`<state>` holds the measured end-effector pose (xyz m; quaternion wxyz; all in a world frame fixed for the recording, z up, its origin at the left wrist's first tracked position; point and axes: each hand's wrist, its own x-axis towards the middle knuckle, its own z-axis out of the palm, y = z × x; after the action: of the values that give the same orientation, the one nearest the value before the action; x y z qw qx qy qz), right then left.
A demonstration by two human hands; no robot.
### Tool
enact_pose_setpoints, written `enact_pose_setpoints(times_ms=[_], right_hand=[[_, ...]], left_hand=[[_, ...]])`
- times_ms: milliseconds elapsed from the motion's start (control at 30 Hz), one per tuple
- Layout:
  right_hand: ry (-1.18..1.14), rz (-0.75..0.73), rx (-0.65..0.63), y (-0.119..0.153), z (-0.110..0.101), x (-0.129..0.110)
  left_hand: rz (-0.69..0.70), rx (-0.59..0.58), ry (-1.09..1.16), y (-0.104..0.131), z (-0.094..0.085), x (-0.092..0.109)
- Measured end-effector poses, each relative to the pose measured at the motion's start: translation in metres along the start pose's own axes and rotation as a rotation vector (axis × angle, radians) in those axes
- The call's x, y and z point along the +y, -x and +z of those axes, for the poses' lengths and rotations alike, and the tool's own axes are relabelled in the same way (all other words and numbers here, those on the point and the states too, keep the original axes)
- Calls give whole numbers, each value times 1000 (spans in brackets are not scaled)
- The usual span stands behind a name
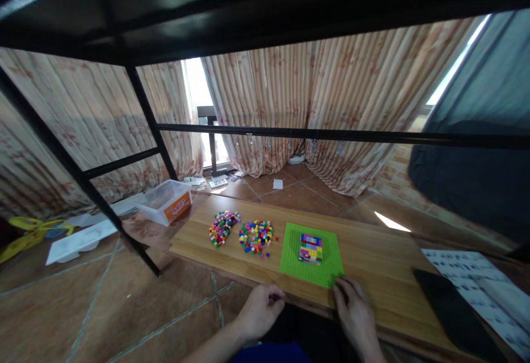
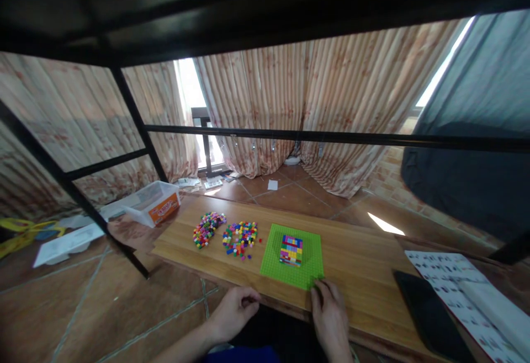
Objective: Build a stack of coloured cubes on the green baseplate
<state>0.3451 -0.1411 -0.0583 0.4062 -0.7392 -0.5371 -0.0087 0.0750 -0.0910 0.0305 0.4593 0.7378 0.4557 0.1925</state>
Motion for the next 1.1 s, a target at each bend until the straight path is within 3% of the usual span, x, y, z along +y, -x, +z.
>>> enact_pose_setpoints(times_ms=[467,667,833,967,1100], right_hand=[[-110,24,-74,-6,-6,-1],[-235,150,-120,-21,-33,2],[-181,118,-78,-58,-52,-24],[-98,-113,-65,-104,-34,-60],[43,-287,-191,-136,6,-78]], left_hand=[[-87,-20,-189,19,-2,8],[-44,-60,-205,4,4,11],[13,-112,-184,-2,15,11],[62,-104,-134,5,11,1],[27,30,-89,5,-11,-16]])
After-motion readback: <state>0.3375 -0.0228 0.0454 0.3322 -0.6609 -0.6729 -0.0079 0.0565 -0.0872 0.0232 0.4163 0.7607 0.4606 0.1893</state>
